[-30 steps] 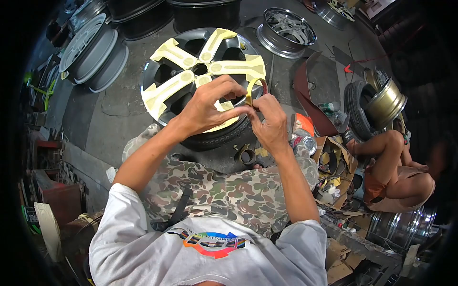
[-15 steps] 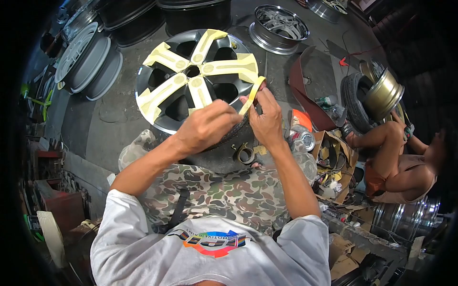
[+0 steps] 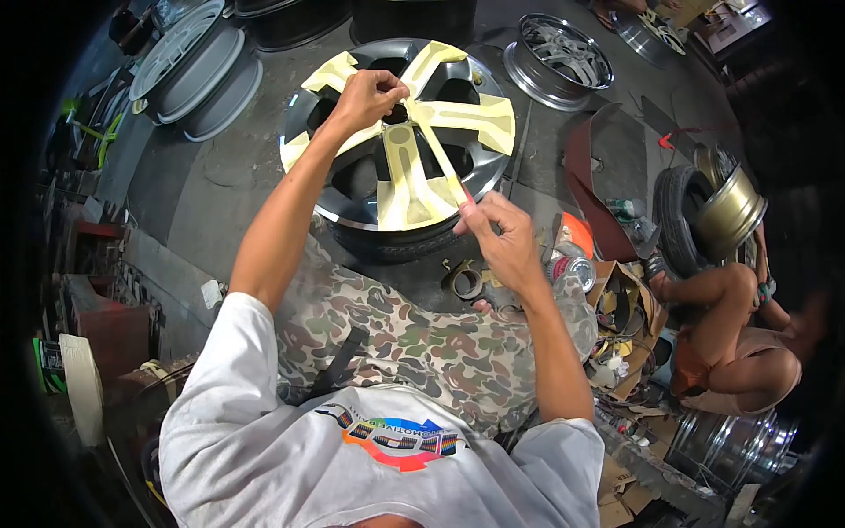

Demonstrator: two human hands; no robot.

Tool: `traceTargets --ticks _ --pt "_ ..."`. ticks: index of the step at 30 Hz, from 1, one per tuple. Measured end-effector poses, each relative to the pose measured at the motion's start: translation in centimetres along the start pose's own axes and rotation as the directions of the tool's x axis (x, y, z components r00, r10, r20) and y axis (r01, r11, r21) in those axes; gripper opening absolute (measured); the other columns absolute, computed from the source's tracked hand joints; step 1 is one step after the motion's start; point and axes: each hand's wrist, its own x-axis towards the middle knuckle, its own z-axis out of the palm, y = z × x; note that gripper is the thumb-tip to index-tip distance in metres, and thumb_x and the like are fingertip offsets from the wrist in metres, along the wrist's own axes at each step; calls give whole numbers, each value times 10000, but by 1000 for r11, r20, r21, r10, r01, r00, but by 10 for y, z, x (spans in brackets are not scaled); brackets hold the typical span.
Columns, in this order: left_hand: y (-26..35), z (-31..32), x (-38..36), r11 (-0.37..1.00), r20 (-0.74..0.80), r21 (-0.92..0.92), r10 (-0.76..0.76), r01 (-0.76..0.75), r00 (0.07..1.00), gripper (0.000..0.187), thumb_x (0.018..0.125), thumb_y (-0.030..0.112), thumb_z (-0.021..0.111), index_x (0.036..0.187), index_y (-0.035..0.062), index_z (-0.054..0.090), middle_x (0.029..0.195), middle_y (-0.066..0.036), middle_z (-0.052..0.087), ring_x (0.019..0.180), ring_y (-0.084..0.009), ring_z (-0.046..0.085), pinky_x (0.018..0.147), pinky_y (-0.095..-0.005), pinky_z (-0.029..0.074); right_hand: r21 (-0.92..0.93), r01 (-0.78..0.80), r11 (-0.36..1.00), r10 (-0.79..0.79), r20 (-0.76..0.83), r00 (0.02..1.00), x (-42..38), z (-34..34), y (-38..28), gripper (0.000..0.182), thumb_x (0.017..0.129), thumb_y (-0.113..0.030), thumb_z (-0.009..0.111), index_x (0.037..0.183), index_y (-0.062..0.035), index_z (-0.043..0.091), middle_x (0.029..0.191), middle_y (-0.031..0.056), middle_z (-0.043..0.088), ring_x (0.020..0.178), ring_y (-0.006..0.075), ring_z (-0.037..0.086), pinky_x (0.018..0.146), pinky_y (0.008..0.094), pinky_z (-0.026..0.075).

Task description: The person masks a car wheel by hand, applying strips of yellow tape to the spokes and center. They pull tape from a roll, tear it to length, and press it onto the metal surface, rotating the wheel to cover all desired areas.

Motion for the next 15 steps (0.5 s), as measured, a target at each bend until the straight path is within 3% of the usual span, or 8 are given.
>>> traceTargets --ticks 3,4,6,9,11,15 --pt "-20 8 2 996 196 52 -76 67 978 224 898 179 753 982 -28 766 786 -107 741 670 -149 680 662 -322 548 34 -81 996 75 146 986 -9 6 4 350 1007 -296 669 845 8 730 748 22 527 707 113 487 669 284 400" --pt "-27 13 0 993 222 105 23 -47 975 201 885 162 757 971 -19 777 822 -132 758 730 -186 707 715 -340 555 -14 -142 990 142 217 966 -11 7 2 339 1008 -294 665 858 2 737 758 20 519 702 113 476 662 287 395" --pt "-35 22 1 990 251 125 25 -58 968 192 882 157 759 961 -17 780 838 -143 763 751 -201 714 734 -345 556 -67 -212 975 222 293 930 -15 11 2 322 1008 -289 662 886 -5 749 780 17 490 685 114 446 643 295 380" --pt "-39 29 2 986 270 153 22 -65 963 181 868 143 772 948 -18 786 865 -166 767 777 -228 733 757 -344 558 -54 -188 981 196 305 932 -14 16 7 320 1007 -289 662 893 -3 749 781 20 488 684 118 449 635 297 380" --pt "-42 31 3 990 256 114 53 -85 965 152 822 117 773 921 4 795 852 -180 759 818 -300 742 787 -384 562 -55 -215 975 221 331 917 -13 20 5 319 1005 -290 664 896 -3 750 774 23 482 679 118 450 630 299 380" --pt "-35 28 2 976 278 158 104 -152 955 177 855 125 776 962 -15 789 881 -165 771 800 -256 748 777 -350 568 -41 -234 971 230 406 885 -12 26 8 315 998 -293 671 904 -4 754 758 39 481 665 122 458 618 307 385"
